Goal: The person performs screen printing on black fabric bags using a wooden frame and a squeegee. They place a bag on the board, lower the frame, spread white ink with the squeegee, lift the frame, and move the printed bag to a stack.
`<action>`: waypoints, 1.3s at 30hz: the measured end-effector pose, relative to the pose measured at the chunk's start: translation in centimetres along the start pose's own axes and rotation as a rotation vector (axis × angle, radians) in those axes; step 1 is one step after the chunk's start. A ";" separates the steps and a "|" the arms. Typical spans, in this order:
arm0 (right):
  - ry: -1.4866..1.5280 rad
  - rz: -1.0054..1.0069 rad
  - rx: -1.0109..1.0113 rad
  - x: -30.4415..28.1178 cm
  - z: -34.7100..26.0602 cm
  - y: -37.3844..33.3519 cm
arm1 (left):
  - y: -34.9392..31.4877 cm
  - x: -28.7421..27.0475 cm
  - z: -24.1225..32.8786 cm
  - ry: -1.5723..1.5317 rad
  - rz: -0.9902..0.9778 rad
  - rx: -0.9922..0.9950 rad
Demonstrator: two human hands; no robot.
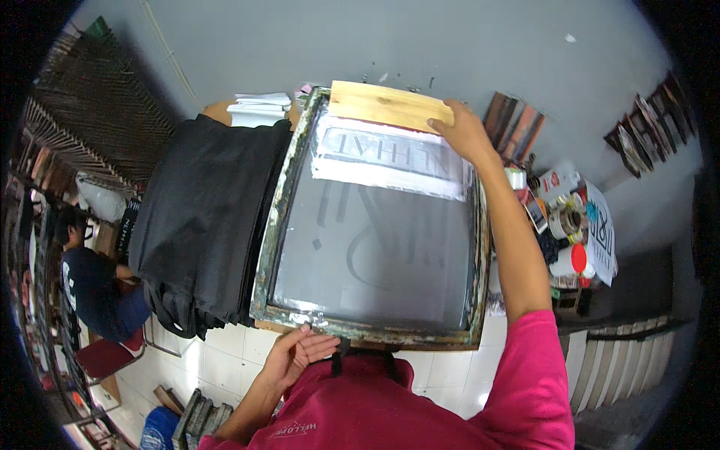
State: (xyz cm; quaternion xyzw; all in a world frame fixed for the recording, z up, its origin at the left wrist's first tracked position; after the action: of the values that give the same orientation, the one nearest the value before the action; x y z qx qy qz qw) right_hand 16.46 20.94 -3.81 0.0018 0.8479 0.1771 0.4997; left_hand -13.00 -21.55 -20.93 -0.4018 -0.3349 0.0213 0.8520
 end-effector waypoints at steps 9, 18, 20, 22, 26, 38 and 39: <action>-0.203 -0.252 -0.070 8.5 0.6 8.4 | 0.4 -2.4 0.0 0.151 0.174 -0.047; -0.077 0.052 -0.323 4.2 -4.8 -7.4 | 1.1 -3.0 0.9 0.315 0.091 -0.052; -0.048 0.038 -0.328 4.1 -5.7 -10.0 | 1.1 -3.2 0.8 0.342 0.074 -0.055; -0.052 0.020 -0.335 4.6 -6.1 -11.7 | 1.2 -3.1 0.9 0.380 0.073 -0.065; -0.156 0.043 -0.400 6.5 -6.5 -12.7 | 1.2 -3.3 0.9 0.490 0.044 -0.094; -0.133 0.035 -0.323 6.6 -2.4 1.9 | -0.5 2.3 11.4 0.887 -0.070 0.138; -0.119 0.026 -0.295 6.3 -2.0 2.8 | -0.2 3.0 13.3 0.918 -0.040 0.225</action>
State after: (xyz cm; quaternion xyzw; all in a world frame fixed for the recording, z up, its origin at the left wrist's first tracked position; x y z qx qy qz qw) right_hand 11.08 24.08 -7.45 -0.0500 0.7816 0.3059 0.5413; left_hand -18.51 -11.89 -13.11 -0.2685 0.0729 -0.1389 0.9504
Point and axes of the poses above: each hand's wrist, its own y-axis towards the middle knuckle, its own x-axis out of the palm, z = x × y, the point moved 8 cm from there along y, towards the middle knuckle, and after that the axes turned 9 degrees about y, right-handed, at the moved point
